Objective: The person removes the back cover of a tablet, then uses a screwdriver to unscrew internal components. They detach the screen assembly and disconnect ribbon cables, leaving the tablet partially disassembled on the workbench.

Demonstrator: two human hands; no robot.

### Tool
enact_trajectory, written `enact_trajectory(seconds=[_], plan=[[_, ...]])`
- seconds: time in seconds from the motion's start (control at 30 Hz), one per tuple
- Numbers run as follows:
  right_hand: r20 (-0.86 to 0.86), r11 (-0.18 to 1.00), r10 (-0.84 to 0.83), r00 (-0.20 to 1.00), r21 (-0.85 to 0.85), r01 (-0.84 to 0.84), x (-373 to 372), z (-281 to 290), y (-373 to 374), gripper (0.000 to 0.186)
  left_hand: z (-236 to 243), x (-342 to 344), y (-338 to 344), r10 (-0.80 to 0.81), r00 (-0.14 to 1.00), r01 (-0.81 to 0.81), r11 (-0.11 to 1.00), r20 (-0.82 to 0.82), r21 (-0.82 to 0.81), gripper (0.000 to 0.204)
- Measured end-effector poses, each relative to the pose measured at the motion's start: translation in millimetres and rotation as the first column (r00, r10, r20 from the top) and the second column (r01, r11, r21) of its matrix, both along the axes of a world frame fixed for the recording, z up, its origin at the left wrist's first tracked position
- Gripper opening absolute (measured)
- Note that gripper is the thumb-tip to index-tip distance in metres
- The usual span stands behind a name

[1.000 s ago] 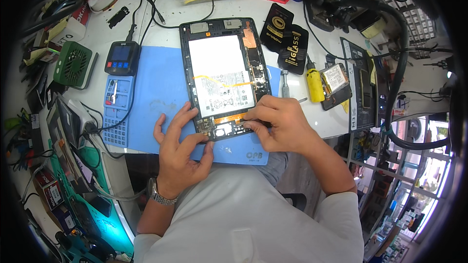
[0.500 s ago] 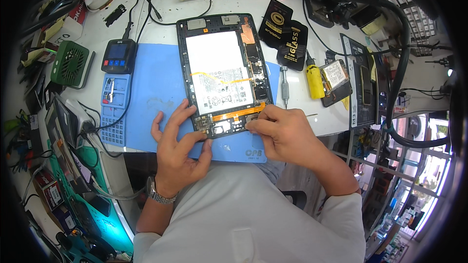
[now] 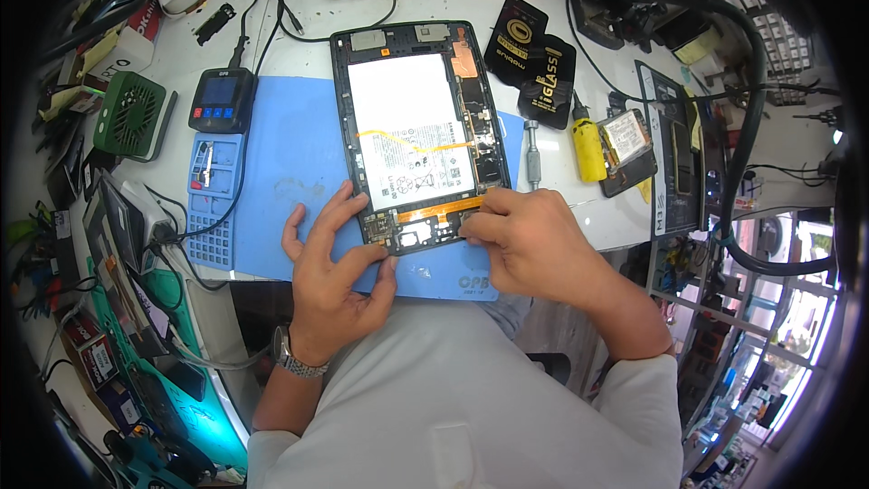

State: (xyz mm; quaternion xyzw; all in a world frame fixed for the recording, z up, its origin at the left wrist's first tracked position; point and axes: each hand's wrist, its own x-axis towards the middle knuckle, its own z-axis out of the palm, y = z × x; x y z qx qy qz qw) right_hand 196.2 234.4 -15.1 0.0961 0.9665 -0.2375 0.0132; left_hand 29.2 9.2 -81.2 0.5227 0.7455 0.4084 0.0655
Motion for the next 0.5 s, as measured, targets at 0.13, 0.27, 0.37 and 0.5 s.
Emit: enact_trajectory(seconds=[0.13, 0.27, 0.37, 0.5], plan=[[0.094, 0.994, 0.084, 0.992, 0.069, -0.091, -13, 6, -3, 0.023, 1, 1, 0, 0.001, 1.000, -0.001, 1.000, -0.003, -0.005, 0.010], [0.224, 0.964, 0.143, 0.964, 0.191, -0.187, -21, 13, -15, 0.035, 1, 1, 1, 0.004, 1.000, -0.004, 1.000, -0.001, -0.006, 0.010], [0.241, 0.957, 0.136, 0.961, 0.219, -0.191, -16, 12, -23, 0.038, 2, 1, 1, 0.011, 1.000, -0.012, 1.000, -0.005, -0.010, 0.010], [-0.069, 0.976, 0.041, 0.997, 0.219, -0.025, 13, -10, -42, 0.027, 1, 1, 1, 0.007, 1.000, -0.007, 1.000, -0.006, -0.004, 0.010]])
